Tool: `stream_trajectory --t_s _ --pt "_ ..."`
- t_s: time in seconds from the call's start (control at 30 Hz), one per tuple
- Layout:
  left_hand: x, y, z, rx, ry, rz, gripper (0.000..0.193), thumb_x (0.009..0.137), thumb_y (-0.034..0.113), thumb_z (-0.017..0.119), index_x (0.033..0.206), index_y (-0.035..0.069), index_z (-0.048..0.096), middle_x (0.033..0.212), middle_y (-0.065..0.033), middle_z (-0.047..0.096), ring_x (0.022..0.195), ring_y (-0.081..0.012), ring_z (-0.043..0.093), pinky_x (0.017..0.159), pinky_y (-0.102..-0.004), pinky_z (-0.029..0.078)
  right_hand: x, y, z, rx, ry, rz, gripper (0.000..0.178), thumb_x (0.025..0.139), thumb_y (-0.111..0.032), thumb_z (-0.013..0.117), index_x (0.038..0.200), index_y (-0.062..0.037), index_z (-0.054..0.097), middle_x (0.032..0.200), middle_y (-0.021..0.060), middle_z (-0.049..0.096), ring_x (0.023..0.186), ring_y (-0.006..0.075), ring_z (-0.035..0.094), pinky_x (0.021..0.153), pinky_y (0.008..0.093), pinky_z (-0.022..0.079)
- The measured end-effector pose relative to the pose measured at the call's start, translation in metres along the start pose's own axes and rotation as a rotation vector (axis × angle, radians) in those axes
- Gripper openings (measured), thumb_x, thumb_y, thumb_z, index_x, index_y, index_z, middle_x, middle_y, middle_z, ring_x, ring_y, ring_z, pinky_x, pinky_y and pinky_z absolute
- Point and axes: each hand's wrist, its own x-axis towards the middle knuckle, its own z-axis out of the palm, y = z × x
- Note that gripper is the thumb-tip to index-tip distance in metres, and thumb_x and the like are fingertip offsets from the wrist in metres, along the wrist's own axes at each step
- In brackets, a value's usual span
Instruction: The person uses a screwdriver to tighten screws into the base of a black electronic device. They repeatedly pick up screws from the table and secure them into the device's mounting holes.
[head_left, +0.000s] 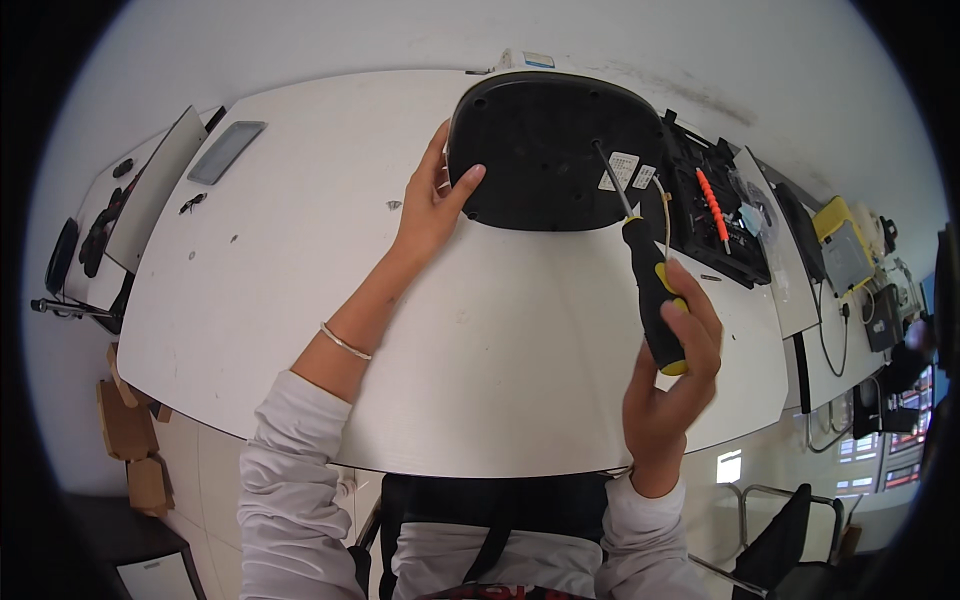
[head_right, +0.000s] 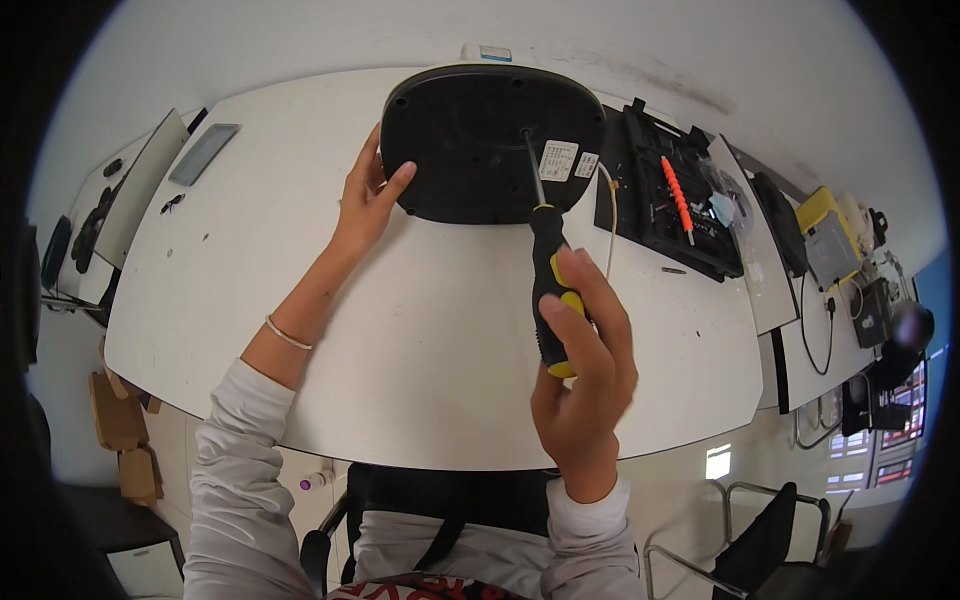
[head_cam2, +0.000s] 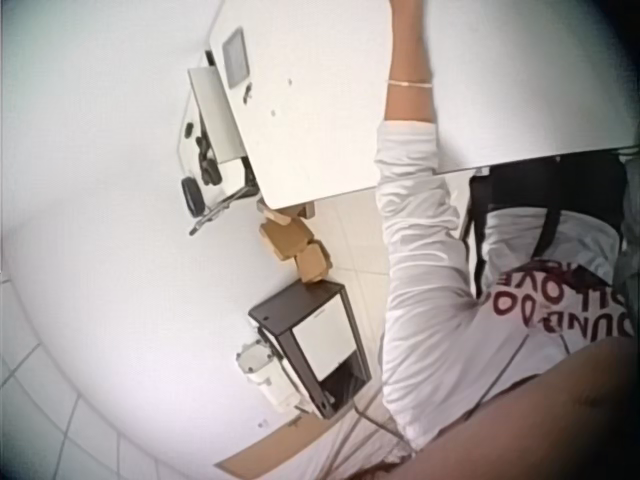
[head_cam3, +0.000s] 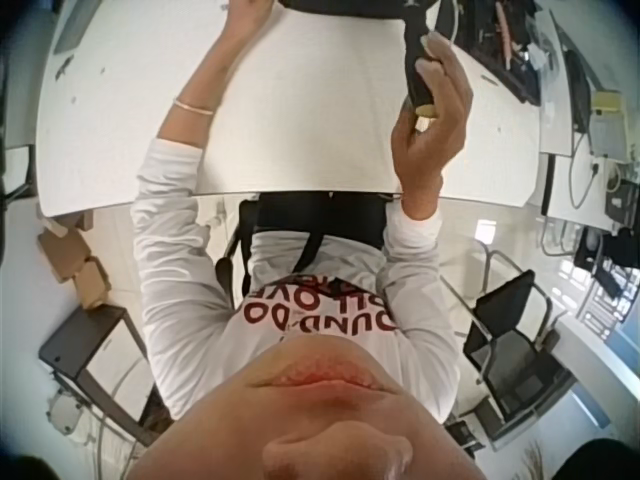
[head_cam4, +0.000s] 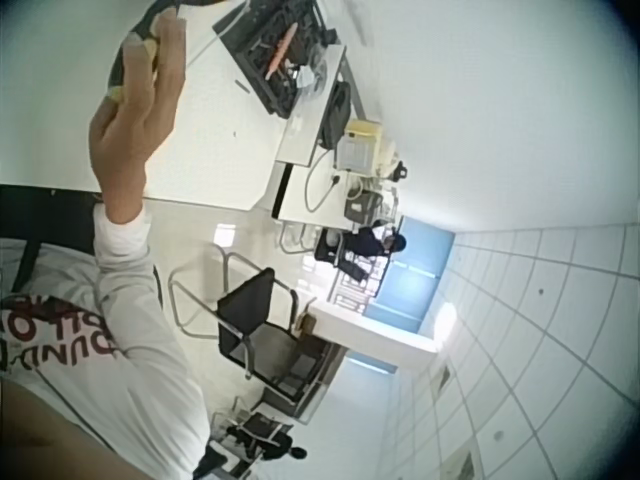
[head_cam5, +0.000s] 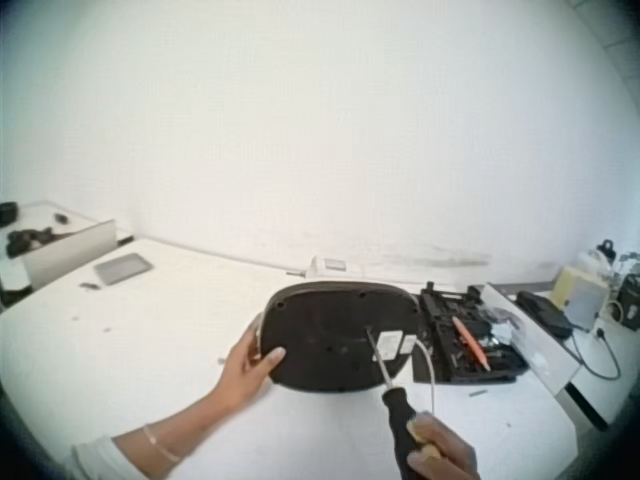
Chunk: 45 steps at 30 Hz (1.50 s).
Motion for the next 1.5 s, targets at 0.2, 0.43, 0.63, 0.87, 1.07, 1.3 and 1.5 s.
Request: stream_trajectory --t_s 0.2,0.43,0.63,0.87,1.07,1.3,1.5 --pt "-0.002 0.000 0.004 0.009 0.014 -0.002 0.066 0.089 0.019 0.061 0.144 0.007 0.026 0.121 -0.0103 0.055 0.107 -0.0170 0.054 0.095 -0.0297 0.041 0.000 -0.001 0.003 0.013 0.132 0.051 0.035 0.074 -0.003 0.071 0.101 -0.0130 0.051 0.122 0.0213 0.043 0.112 0.0337 0.051 0.073 0.0304 0.051" --pt "-0.002 -0.003 0.002 0.014 0.012 -0.002 0.065 0.090 0.018 0.061 0.144 0.010 0.026 0.122 -0.0098 0.055 0.110 -0.0163 0.052 0.096 -0.0302 0.040 0.002 -0.002 -0.001 -0.066 0.150 0.069 0.029 0.079 0.002 0.064 0.104 -0.0060 0.050 0.123 0.0248 0.045 0.112 0.0357 0.052 0.086 0.0376 0.050" --pt "-0.003 -0.003 0.003 -0.010 0.004 -0.007 0.066 0.090 0.019 0.061 0.144 0.010 0.025 0.123 -0.0102 0.054 0.112 -0.0168 0.051 0.097 -0.0302 0.040 0.005 0.002 -0.001 -0.060 0.145 0.028 0.033 0.080 0.000 0.063 0.109 -0.0082 0.050 0.124 0.0241 0.040 0.107 0.0325 0.052 0.084 0.0355 0.048" --pt "-0.004 -0.002 0.003 0.023 0.010 -0.023 0.067 0.090 0.019 0.061 0.145 0.007 0.024 0.123 -0.0104 0.054 0.113 -0.0168 0.051 0.097 -0.0295 0.040 -0.001 -0.001 -0.001 -0.066 0.122 0.058 0.031 0.081 0.005 0.059 0.107 -0.0070 0.047 0.121 0.0232 0.049 0.111 0.0348 0.052 0.085 0.0375 0.049" --pt "-0.004 -0.004 0.003 0.023 0.007 -0.014 0.067 0.090 0.019 0.061 0.144 0.008 0.024 0.124 -0.0105 0.053 0.114 -0.0167 0.051 0.097 -0.0293 0.040 0.001 0.005 0.003 0.017 0.095 0.030 0.031 0.080 0.006 0.060 0.102 -0.0076 0.043 0.120 0.0235 0.051 0.109 0.0358 0.054 0.086 0.0396 0.049" --pt "-0.001 -0.004 0.004 -0.006 -0.013 0.005 0.066 0.089 0.018 0.061 0.144 0.009 0.025 0.125 -0.0102 0.052 0.115 -0.0168 0.050 0.097 -0.0290 0.039 -0.002 0.011 0.001 0.032 0.081 0.032 0.028 0.078 0.006 0.064 0.094 -0.0080 0.046 0.116 0.0224 0.056 0.109 0.0361 0.055 0.085 0.0390 0.051" --pt "-0.003 -0.004 0.002 -0.013 0.000 0.000 0.066 0.089 0.017 0.062 0.144 0.009 0.025 0.123 -0.0096 0.053 0.113 -0.0157 0.050 0.097 -0.0280 0.038 0.008 0.003 0.005 0.033 0.119 -0.047 0.029 0.078 0.001 0.066 0.100 -0.0123 0.053 0.125 0.0189 0.046 0.116 0.0331 0.049 0.080 0.0344 0.053"
